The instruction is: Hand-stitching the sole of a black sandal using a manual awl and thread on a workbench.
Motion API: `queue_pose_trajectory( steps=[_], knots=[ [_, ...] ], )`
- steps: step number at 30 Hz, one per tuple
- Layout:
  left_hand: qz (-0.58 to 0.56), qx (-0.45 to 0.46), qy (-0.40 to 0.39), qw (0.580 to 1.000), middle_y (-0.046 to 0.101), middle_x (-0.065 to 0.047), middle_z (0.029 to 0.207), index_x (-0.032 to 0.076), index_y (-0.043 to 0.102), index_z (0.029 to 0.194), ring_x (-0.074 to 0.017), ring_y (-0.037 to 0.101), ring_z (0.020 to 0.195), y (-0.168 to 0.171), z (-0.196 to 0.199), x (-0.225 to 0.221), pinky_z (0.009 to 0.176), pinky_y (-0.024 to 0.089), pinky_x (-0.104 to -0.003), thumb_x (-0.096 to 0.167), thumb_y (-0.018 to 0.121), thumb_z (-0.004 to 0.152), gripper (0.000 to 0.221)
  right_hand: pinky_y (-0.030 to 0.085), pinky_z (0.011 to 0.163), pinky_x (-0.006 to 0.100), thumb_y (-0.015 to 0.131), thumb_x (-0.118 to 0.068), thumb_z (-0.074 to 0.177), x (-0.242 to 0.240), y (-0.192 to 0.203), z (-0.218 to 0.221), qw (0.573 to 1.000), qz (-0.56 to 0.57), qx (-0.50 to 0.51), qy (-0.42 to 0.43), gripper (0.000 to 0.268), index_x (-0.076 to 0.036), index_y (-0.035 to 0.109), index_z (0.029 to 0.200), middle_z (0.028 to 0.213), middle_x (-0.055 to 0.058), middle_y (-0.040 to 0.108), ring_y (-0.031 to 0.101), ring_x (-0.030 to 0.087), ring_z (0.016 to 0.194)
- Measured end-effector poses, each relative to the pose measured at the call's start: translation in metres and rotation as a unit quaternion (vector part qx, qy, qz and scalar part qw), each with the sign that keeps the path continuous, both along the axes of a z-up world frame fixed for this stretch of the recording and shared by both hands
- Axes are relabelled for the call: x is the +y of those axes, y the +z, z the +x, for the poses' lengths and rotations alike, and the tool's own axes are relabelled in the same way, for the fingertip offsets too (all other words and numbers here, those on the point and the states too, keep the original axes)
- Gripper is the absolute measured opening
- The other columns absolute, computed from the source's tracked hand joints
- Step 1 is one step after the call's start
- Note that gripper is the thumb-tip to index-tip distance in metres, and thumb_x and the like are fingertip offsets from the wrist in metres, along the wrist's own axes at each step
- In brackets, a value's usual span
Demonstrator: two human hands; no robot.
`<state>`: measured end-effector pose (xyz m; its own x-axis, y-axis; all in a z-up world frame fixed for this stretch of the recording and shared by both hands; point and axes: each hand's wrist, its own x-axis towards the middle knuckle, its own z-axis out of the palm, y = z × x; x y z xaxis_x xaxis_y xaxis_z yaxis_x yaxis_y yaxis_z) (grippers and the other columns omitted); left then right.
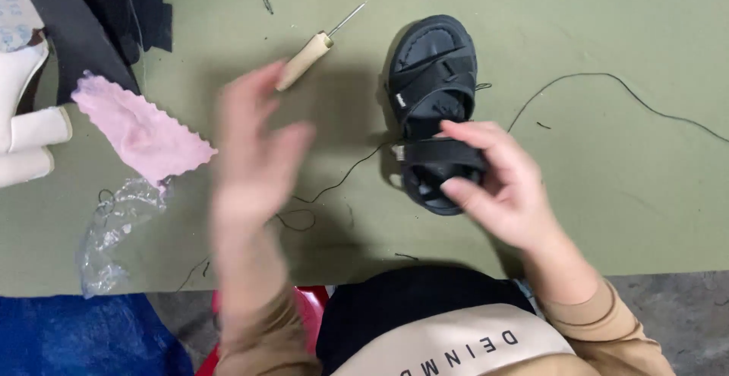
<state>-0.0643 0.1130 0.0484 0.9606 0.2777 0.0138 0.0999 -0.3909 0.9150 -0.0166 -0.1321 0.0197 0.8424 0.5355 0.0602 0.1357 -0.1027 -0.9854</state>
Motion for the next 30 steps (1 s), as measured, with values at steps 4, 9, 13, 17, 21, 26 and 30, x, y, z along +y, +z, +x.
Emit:
queue_pose_trajectory(
  steps=[4,9,13,17,21,26,30],
  knots=[
    [0.019,0.014,-0.221,0.975,0.021,-0.012,0.134,0.008,0.023,0.127,-0.0241,0.02,0.128,-0.028,0.055,-0.052,0.107,0.019,-0.037,0.015,0.052,0.081,0.055,0.027,0.098,0.032,0.049,-0.015,0.079,0.019,-0.002,-0.022,0.995,0.088,0.016,0.047,0.057,0.0,0.019,0.125,0.112,0.014,0.038,0.037,0.022,0.107],
    [0.001,0.03,-0.271,0.962,0.04,-0.013,0.124,0.009,0.034,0.122,-0.0249,0.035,0.119,-0.036,0.068,-0.061,0.102,0.025,-0.033,-0.001,0.035,0.049,0.073,0.024,0.103,0.036,0.047,-0.018,0.08,0.016,0.012,-0.01,0.989,0.113,0.019,0.095,0.058,0.003,0.018,0.126,0.12,0.016,0.037,0.035,0.024,0.114],
    [-0.091,-0.033,-0.12,0.988,0.038,-0.009,0.128,0.008,0.036,0.122,-0.0216,0.035,0.124,-0.046,0.045,-0.057,0.106,0.029,-0.033,0.008,0.035,0.086,0.037,0.042,0.084,0.033,0.042,-0.007,0.082,-0.002,0.009,-0.003,0.991,0.047,-0.075,-0.103,0.013,0.0,0.05,0.088,0.097,0.017,0.048,0.051,0.024,0.089],
    [-0.173,-0.075,-0.027,0.982,0.039,-0.004,0.127,0.01,0.039,0.122,-0.0169,0.045,0.115,-0.068,0.037,-0.052,0.102,0.035,-0.028,0.033,0.04,0.089,0.04,0.04,0.079,0.029,0.049,0.001,0.08,-0.012,-0.007,-0.01,0.983,-0.05,-0.039,-0.171,0.007,-0.001,0.056,0.079,0.084,0.014,0.053,0.05,0.02,0.085],
    [-0.15,-0.133,-0.019,0.979,0.042,-0.006,0.118,0.012,0.045,0.114,-0.018,0.04,0.117,-0.069,0.036,-0.05,0.103,0.034,-0.031,0.024,0.039,0.09,0.028,0.039,0.075,0.026,0.054,-0.006,0.079,0.009,-0.018,-0.021,0.989,-0.071,-0.013,-0.126,0.006,-0.007,0.06,0.08,0.086,0.009,0.055,0.051,0.016,0.084],
    [-0.146,-0.197,-0.02,0.969,0.037,-0.01,0.118,0.009,0.051,0.096,-0.0265,0.04,0.117,-0.064,0.032,-0.049,0.104,0.036,-0.038,0.017,0.041,0.089,0.014,0.044,0.066,0.019,0.063,-0.009,0.072,0.031,-0.021,-0.021,0.995,-0.019,0.022,-0.095,0.018,-0.004,0.06,0.09,0.09,0.007,0.05,0.049,0.013,0.081],
    [-0.116,-0.192,0.031,0.974,0.036,-0.009,0.113,0.009,0.053,0.085,-0.0239,0.041,0.109,-0.066,0.032,-0.048,0.1,0.034,-0.037,0.017,0.042,0.087,0.014,0.044,0.067,0.02,0.065,-0.012,0.069,0.035,-0.023,-0.021,0.994,-0.048,0.019,-0.097,0.019,-0.005,0.06,0.086,0.09,0.007,0.05,0.049,0.014,0.083]
  ],
)
